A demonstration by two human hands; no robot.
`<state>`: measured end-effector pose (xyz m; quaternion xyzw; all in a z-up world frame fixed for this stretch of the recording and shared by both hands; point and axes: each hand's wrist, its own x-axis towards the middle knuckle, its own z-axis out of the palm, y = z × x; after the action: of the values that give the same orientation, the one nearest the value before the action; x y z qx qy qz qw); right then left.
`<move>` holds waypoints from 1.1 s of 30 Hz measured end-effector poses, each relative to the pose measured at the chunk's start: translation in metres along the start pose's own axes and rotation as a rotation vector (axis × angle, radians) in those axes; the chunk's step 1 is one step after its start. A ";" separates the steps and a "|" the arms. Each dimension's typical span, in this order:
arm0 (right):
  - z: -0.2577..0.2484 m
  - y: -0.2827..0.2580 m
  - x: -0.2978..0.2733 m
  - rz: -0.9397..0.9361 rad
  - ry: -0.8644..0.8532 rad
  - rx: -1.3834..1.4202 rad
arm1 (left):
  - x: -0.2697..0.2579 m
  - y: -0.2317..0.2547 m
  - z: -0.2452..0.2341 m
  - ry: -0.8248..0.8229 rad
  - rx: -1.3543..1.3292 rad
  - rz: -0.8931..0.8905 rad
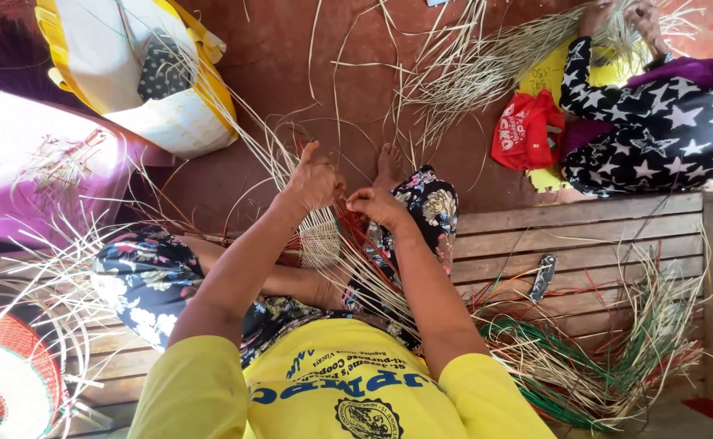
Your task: The person weaves together thin, flexible fibers to create a structured object, handling the strands by hand and using a small knife to trim excess material.
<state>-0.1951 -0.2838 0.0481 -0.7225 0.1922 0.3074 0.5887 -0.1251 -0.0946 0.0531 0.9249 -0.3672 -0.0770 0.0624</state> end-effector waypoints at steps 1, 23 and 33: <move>0.000 0.002 0.001 -0.021 0.003 -0.017 | -0.003 0.005 -0.022 -0.143 0.055 -0.070; -0.001 0.033 0.100 0.345 0.017 0.733 | -0.080 0.105 0.038 0.425 -0.555 0.056; -0.155 -0.006 0.127 0.209 0.612 1.244 | -0.093 0.094 0.026 0.291 -0.968 0.020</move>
<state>-0.0643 -0.4219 -0.0145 -0.2833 0.5579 -0.0218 0.7797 -0.2602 -0.0998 0.0523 0.7875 -0.2857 -0.1080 0.5353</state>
